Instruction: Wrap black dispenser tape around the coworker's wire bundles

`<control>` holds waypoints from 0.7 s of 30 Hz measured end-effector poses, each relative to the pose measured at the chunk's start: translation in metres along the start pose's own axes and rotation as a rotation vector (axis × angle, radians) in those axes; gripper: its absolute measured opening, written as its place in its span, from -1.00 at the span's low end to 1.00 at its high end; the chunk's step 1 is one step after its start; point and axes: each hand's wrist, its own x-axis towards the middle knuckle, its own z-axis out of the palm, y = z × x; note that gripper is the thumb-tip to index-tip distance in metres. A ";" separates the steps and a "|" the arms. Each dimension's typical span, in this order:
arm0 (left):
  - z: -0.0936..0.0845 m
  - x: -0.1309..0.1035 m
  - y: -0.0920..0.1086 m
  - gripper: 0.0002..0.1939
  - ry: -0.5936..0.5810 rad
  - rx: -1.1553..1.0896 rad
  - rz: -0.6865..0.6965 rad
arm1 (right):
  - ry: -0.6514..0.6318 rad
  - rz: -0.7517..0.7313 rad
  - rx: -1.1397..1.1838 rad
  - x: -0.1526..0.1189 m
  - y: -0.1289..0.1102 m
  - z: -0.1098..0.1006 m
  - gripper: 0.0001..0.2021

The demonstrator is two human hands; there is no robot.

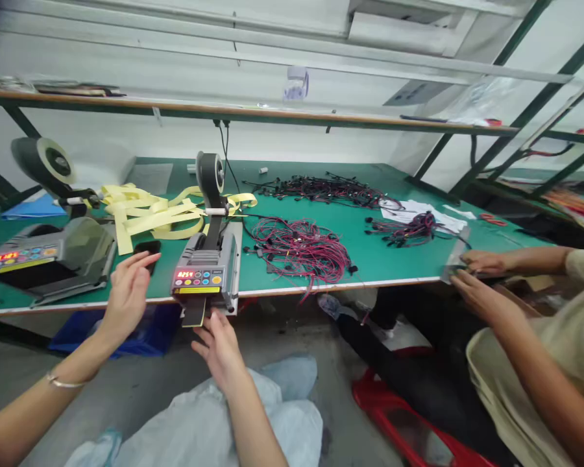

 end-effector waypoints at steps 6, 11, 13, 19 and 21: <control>-0.004 -0.042 -0.019 -0.64 -0.126 -0.056 0.067 | -0.088 0.038 0.078 -0.011 -0.001 0.009 -0.51; -0.003 -0.062 -0.029 -0.08 -0.406 0.104 0.573 | -0.139 0.069 0.150 -0.019 -0.001 0.017 -0.58; -0.003 -0.064 -0.031 -0.09 -0.430 0.175 0.680 | -0.160 0.071 0.151 -0.022 0.000 0.019 -0.58; -0.009 -0.064 -0.016 -0.58 -0.411 0.215 0.818 | -0.203 0.067 0.161 -0.036 -0.004 0.024 -0.62; -0.014 -0.064 -0.006 -0.65 -0.396 0.172 0.858 | -0.253 0.056 0.184 -0.040 -0.006 0.024 -0.63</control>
